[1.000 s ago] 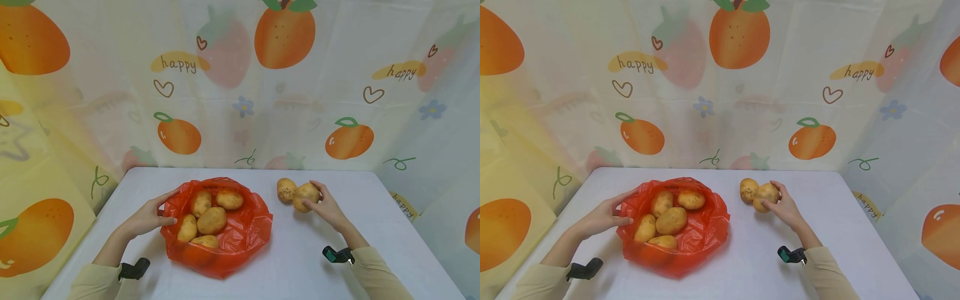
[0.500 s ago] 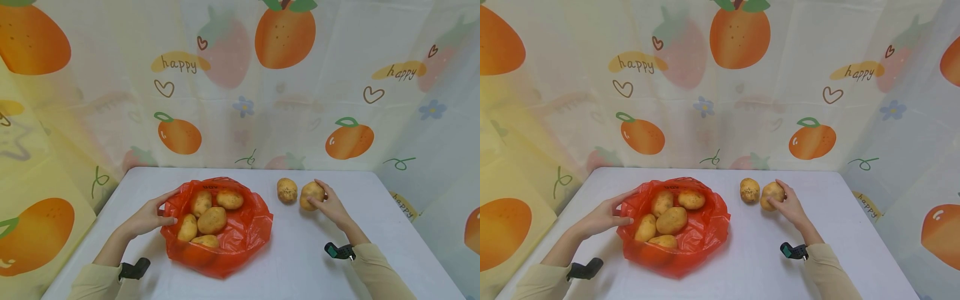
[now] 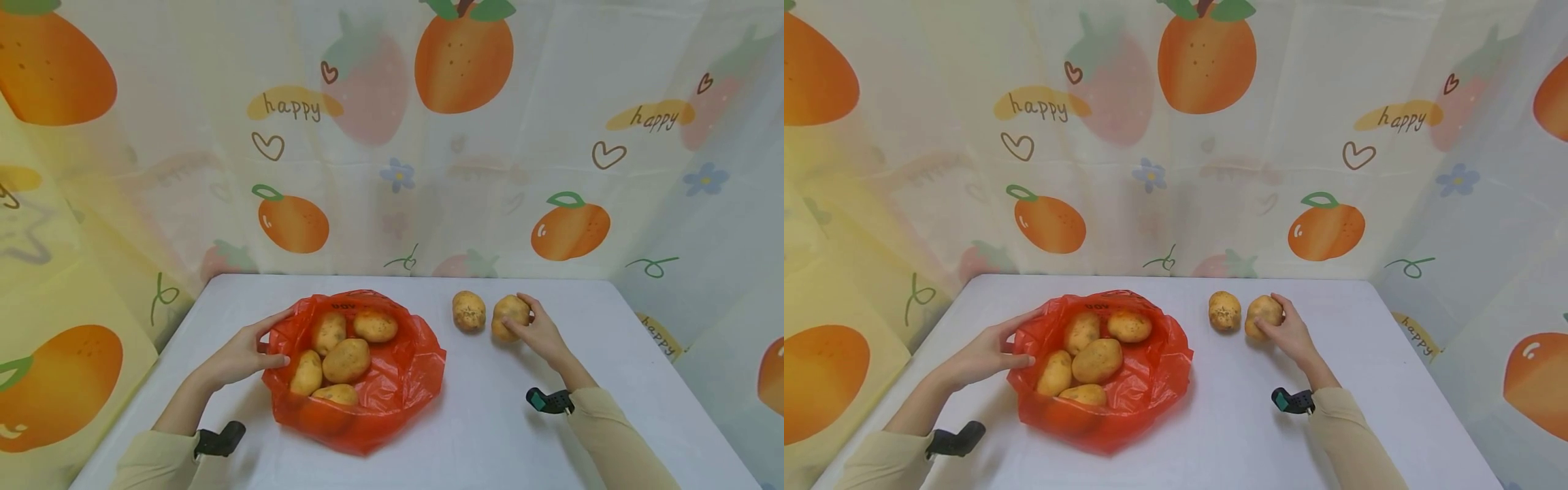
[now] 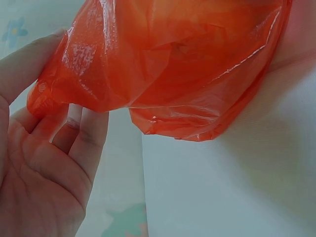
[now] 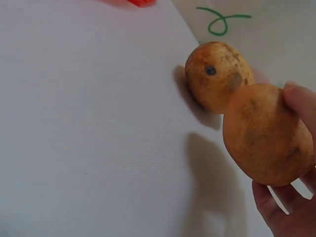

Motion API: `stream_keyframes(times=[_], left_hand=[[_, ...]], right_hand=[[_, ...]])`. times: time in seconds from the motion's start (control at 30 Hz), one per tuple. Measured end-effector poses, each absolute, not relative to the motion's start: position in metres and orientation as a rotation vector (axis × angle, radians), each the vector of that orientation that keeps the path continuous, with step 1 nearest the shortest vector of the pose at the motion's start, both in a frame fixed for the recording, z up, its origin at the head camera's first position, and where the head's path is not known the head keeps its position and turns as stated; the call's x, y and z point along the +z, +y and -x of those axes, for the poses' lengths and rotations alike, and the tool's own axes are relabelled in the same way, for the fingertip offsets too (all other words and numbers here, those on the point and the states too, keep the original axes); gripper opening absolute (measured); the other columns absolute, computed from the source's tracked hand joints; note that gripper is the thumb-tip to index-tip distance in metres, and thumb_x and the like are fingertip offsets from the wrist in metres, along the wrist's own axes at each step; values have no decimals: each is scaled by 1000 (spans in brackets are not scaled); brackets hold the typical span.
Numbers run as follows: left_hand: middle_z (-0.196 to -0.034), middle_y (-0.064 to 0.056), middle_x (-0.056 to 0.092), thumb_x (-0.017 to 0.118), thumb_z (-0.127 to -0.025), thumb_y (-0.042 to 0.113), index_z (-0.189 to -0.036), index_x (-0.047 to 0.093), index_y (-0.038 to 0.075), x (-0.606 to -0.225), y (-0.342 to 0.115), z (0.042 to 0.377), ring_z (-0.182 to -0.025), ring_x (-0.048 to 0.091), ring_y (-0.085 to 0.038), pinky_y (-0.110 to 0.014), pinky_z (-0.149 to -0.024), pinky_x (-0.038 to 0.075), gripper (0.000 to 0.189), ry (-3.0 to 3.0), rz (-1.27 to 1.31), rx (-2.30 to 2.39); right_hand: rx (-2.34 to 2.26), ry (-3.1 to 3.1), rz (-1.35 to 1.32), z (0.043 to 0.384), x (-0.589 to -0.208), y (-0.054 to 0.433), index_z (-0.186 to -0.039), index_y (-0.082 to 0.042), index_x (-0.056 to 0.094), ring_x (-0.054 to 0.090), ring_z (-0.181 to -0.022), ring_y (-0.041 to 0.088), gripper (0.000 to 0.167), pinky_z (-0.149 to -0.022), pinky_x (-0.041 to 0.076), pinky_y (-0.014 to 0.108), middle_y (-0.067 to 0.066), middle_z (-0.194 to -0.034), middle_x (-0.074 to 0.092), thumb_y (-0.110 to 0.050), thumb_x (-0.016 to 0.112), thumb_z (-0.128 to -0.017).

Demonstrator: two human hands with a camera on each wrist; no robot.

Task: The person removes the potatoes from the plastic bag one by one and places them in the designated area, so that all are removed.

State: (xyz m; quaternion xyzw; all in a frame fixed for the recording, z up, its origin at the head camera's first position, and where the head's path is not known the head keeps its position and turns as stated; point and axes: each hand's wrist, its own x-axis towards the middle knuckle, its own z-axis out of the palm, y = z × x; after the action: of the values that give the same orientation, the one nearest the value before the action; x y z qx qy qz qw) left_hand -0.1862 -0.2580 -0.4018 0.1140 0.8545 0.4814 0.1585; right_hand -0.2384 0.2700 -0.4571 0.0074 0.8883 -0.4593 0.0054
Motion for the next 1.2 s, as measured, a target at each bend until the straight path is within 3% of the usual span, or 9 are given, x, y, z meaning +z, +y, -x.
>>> stream_keyframes(times=[0.47, 1.2], left_hand=[[-134, -15, 45, 69, -81, 17, -145, 28, 26, -400, -258, 186, -103, 56, -29, -34, -76, 55, 76, 2466, -350, 1367], [-134, -14, 44, 70, -81, 17, -145, 28, 27, -401, -259, 187, -103, 55, -29, -34, -75, 55, 77, 2470, -356, 1367]], right_hand=[[-1398, 2779, -49, 253, -467, 274, -145, -1, 18, 37, -122, 41, 83, -97, 40, 51, 30, -142, 24, -40, 61, -87], [-1427, 2763, -143, 265, -465, 265, -143, 1, 21, 32, -127, 39, 79, -104, 32, 51, 28, -143, 25, -35, 62, -86]])
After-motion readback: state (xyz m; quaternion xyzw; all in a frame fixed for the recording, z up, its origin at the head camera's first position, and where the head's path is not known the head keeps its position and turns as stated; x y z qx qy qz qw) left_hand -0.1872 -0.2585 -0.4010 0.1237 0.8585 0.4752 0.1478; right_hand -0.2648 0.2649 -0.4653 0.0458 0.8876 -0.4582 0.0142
